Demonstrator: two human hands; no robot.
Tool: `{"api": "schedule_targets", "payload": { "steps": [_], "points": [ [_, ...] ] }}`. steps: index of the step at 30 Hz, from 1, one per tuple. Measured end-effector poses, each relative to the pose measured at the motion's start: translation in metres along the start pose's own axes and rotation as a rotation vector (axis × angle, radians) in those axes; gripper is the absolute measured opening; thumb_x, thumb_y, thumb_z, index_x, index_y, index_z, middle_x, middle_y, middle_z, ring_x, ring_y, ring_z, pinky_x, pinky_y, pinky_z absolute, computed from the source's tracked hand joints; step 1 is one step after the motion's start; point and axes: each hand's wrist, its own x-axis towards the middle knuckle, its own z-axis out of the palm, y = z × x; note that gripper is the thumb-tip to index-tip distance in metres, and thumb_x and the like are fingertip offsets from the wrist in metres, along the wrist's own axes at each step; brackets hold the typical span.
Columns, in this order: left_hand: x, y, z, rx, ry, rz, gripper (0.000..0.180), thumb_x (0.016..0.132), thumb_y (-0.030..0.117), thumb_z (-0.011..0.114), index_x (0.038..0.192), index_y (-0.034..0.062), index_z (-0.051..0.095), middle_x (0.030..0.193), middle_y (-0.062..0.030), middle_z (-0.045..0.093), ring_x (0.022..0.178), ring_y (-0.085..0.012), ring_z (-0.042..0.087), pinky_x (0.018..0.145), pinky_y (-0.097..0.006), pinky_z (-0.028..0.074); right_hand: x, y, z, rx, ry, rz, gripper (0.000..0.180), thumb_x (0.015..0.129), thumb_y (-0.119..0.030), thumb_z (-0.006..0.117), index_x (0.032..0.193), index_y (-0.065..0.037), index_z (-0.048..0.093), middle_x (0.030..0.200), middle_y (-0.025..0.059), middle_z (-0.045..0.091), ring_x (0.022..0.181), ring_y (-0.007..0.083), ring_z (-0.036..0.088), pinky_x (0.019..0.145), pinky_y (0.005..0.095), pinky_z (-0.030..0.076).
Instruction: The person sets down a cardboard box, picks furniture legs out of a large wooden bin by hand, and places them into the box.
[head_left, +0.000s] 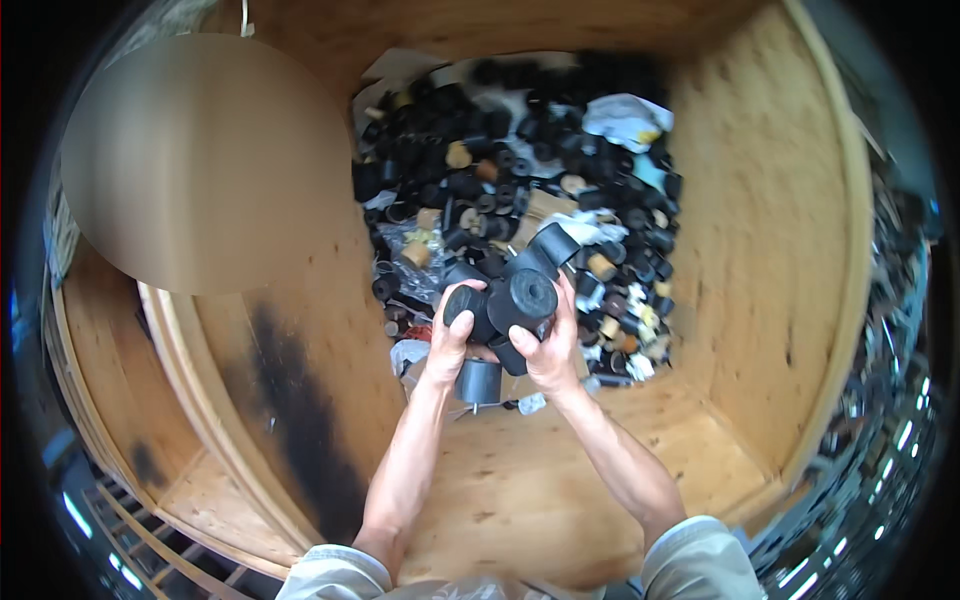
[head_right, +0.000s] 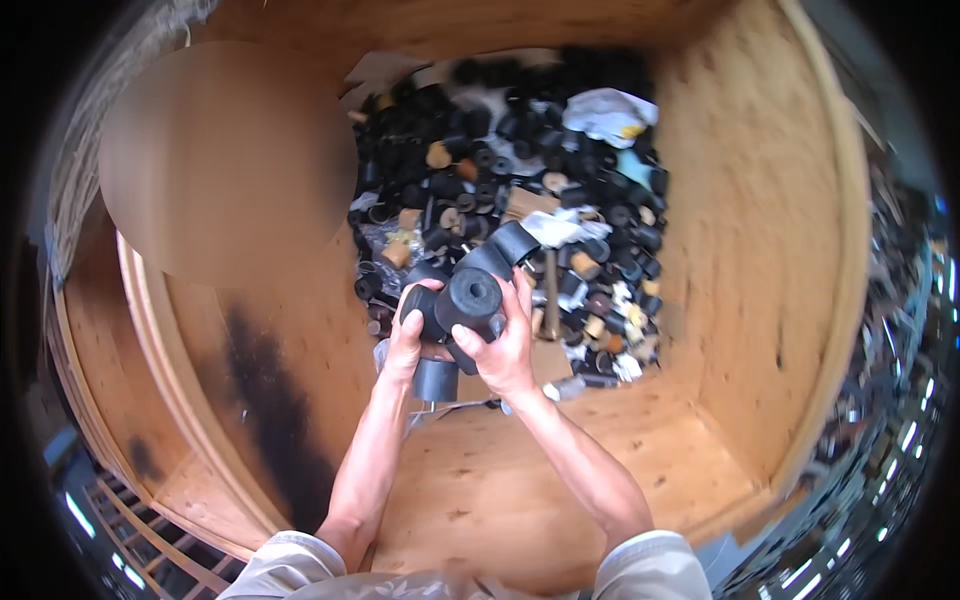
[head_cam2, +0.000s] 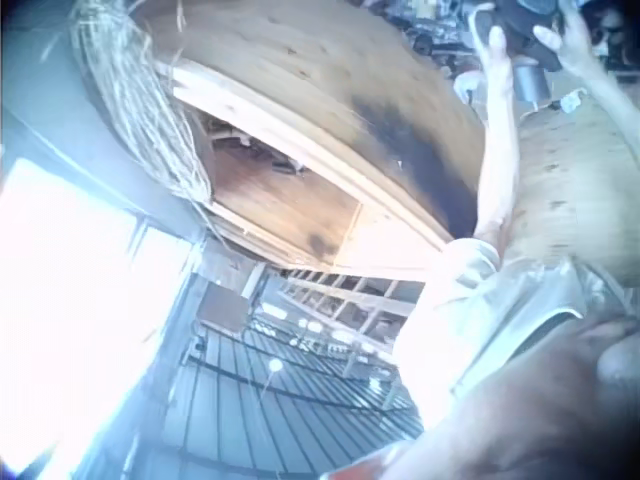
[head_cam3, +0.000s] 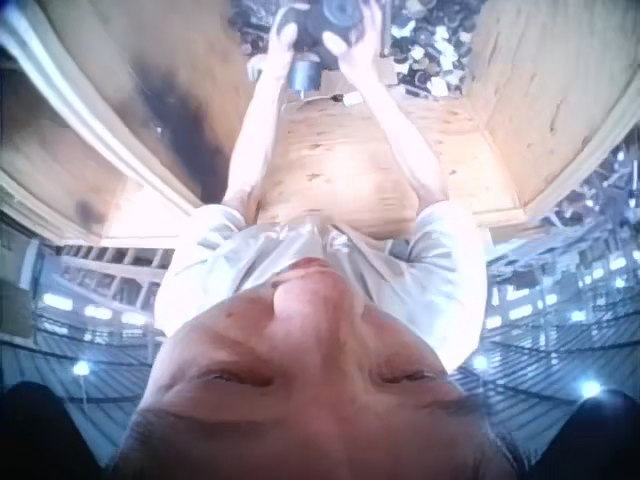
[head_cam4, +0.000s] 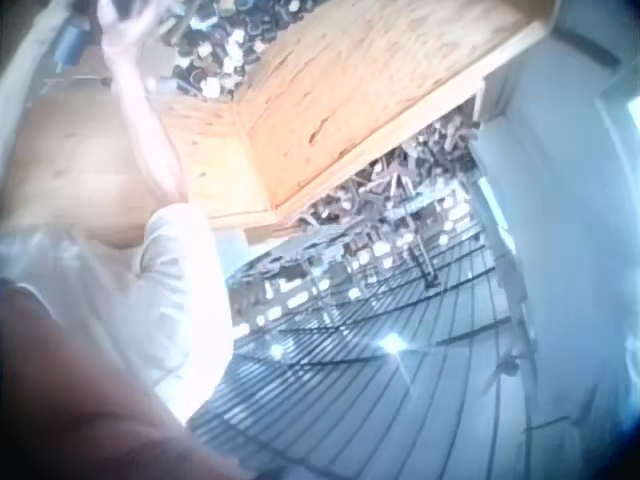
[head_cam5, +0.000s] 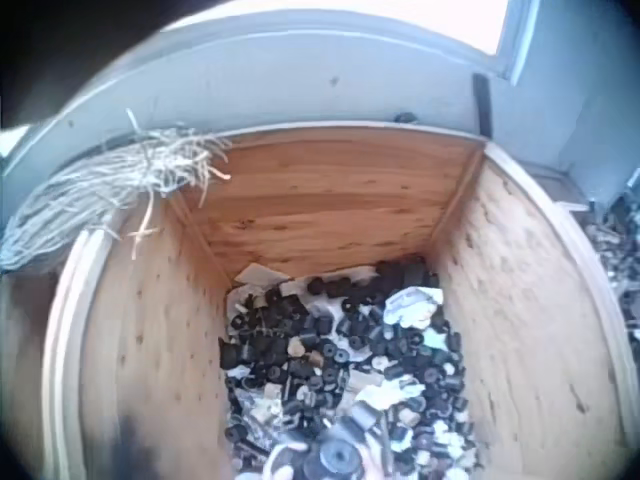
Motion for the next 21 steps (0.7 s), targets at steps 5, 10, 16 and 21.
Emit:
{"api": "schedule_targets", "payload": {
  "steps": [5,10,16,21],
  "points": [
    [-0.102,0.019,0.134,0.080,-0.246,0.108,0.079,0.076,0.054,0.082,0.134,0.0089,0.054,0.121,-0.0082,0.057,0.102,-0.0176,0.065,0.070,-0.032,0.063,-0.119,-0.119,-0.109,0.029,0.224,-0.082,0.094,0.072,-0.056,0.086,0.140,-0.003,0.051,0.142,0.0220,0.046,0.140,0.0373,0.040,0.118,0.0498,0.030],
    [-0.230,0.012,0.266,0.197,-0.658,-0.036,0.068,0.078,0.037,0.084,0.133,0.0078,0.057,0.117,-0.0071,0.053,0.112,-0.0173,0.056,0.078,-0.026,0.060,-0.289,-0.205,-0.197,0.106,0.646,-0.159,0.103,0.075,-0.063,0.083,0.144,0.003,0.045,0.136,0.0143,0.052,0.123,0.0259,0.056,0.108,0.0408,0.044],
    [-0.357,-0.123,0.328,0.470,-0.889,-0.296,0.053,0.080,0.029,0.088,0.125,0.0141,0.065,0.122,-0.0141,0.040,0.119,-0.0275,0.046,0.105,-0.037,0.046,-0.495,-0.181,-0.241,0.316,1.076,-0.144,0.090,0.082,-0.057,0.079,0.143,0.000,0.046,0.131,0.0098,0.057,0.117,0.0203,0.061,0.102,0.0382,0.050],
    [-0.395,-0.247,0.296,0.818,-0.786,-0.454,0.047,0.084,0.040,0.085,0.120,0.0140,0.069,0.132,-0.0166,0.043,0.124,-0.0291,0.049,0.106,-0.039,0.046,-0.585,-0.079,-0.228,0.511,1.361,0.161,0.052,0.105,-0.038,0.054,0.145,-0.006,0.047,0.134,0.0065,0.057,0.124,0.0182,0.056,0.106,0.0354,0.046]
  ]
}}
